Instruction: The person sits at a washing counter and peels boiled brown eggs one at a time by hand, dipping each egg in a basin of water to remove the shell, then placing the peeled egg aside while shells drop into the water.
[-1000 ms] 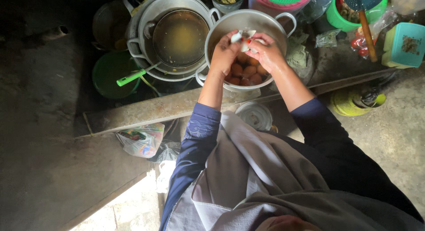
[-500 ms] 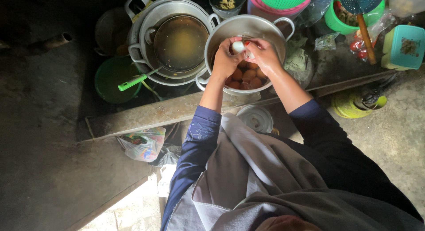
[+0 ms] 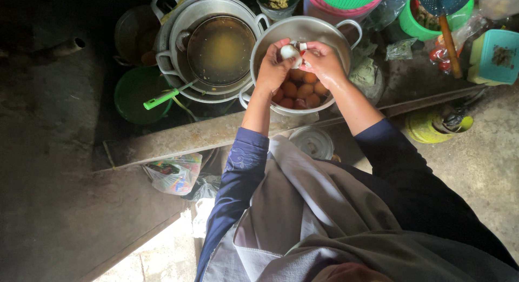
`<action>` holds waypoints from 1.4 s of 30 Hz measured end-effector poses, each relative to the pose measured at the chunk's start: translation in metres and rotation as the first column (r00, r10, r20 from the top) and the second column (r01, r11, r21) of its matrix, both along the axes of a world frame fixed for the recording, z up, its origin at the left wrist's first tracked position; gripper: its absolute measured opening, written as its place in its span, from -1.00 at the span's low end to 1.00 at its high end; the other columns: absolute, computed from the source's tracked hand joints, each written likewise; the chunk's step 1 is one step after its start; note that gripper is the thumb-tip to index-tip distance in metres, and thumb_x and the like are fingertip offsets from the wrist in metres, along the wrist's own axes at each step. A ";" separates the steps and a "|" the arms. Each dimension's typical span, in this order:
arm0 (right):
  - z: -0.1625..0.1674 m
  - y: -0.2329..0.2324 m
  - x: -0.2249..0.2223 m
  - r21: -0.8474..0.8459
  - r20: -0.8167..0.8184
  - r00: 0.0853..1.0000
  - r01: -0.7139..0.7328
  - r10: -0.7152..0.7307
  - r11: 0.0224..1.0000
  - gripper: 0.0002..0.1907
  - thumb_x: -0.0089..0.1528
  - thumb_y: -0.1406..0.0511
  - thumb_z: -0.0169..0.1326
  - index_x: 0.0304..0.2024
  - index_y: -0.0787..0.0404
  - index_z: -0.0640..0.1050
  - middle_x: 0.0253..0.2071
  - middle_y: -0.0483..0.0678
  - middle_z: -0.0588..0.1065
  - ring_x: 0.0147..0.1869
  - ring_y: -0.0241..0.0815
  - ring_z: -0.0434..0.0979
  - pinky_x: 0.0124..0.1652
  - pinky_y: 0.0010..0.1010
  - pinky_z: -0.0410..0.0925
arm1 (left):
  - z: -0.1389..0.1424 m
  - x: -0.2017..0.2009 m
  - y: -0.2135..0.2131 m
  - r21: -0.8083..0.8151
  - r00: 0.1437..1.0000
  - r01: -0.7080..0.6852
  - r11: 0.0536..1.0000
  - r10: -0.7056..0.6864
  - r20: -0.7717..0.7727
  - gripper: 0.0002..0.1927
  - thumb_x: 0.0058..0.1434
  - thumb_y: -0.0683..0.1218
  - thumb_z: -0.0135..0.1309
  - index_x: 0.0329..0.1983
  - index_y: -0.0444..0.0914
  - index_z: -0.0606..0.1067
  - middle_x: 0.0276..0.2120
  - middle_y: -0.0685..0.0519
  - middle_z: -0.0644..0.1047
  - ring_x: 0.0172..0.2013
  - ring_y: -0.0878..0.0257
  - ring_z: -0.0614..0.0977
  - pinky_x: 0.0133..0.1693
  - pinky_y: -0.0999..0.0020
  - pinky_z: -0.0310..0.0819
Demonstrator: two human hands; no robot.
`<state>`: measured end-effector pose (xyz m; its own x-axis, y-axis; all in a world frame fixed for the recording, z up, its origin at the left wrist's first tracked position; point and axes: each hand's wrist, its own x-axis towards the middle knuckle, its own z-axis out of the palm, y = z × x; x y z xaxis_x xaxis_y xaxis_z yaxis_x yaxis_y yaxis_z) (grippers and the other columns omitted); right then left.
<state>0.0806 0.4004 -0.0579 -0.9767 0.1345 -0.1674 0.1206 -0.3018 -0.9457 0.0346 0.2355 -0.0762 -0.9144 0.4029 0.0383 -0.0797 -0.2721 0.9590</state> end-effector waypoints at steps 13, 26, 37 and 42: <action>0.001 -0.003 -0.004 0.245 -0.048 0.999 0.023 -0.012 0.969 -0.66 0.24 0.49 0.09 0.09 0.33 0.56 -0.18 -0.07 0.53 -0.20 -0.33 0.56 -0.24 -0.51 0.54 | 0.016 0.010 0.000 -0.141 0.993 -0.006 0.990 -0.011 -0.122 -0.37 0.17 -0.30 0.25 0.30 -0.34 0.32 0.06 -0.04 0.57 0.04 0.21 0.60 0.09 0.36 0.55; -0.001 0.003 -0.002 0.412 -0.064 0.995 0.101 -0.082 0.905 -0.65 0.19 0.48 0.15 0.05 0.34 0.57 -0.24 -0.07 0.57 -0.26 -0.36 0.57 -0.30 -0.55 0.48 | 0.001 -0.005 -0.002 0.174 0.975 -0.004 0.985 -0.035 0.218 -0.39 0.26 -0.36 0.08 0.38 -0.31 0.24 0.12 -0.08 0.48 0.06 0.18 0.58 0.04 0.29 0.57; 0.000 0.004 0.008 0.747 -0.270 0.959 0.267 -0.090 0.609 -0.77 0.21 0.41 0.17 -0.06 0.23 0.63 -0.23 0.08 0.64 -0.17 -0.11 0.68 -0.13 -0.32 0.47 | 0.001 -0.018 0.001 0.179 0.953 -0.050 0.983 -0.007 0.302 -0.43 0.31 -0.28 0.08 0.37 -0.29 0.24 0.09 -0.05 0.49 0.05 0.16 0.60 0.00 0.23 0.58; 0.006 0.009 0.021 0.770 -0.259 0.961 0.264 -0.093 0.581 -0.76 0.21 0.40 0.19 -0.06 0.21 0.64 -0.21 0.09 0.64 -0.14 -0.07 0.67 -0.11 -0.32 0.46 | 0.026 -0.040 -0.001 0.482 0.865 0.056 0.874 -0.284 0.414 -0.50 0.33 -0.21 -0.04 0.35 -0.29 0.26 0.07 -0.21 0.51 -0.01 -0.01 0.65 -0.01 0.14 0.64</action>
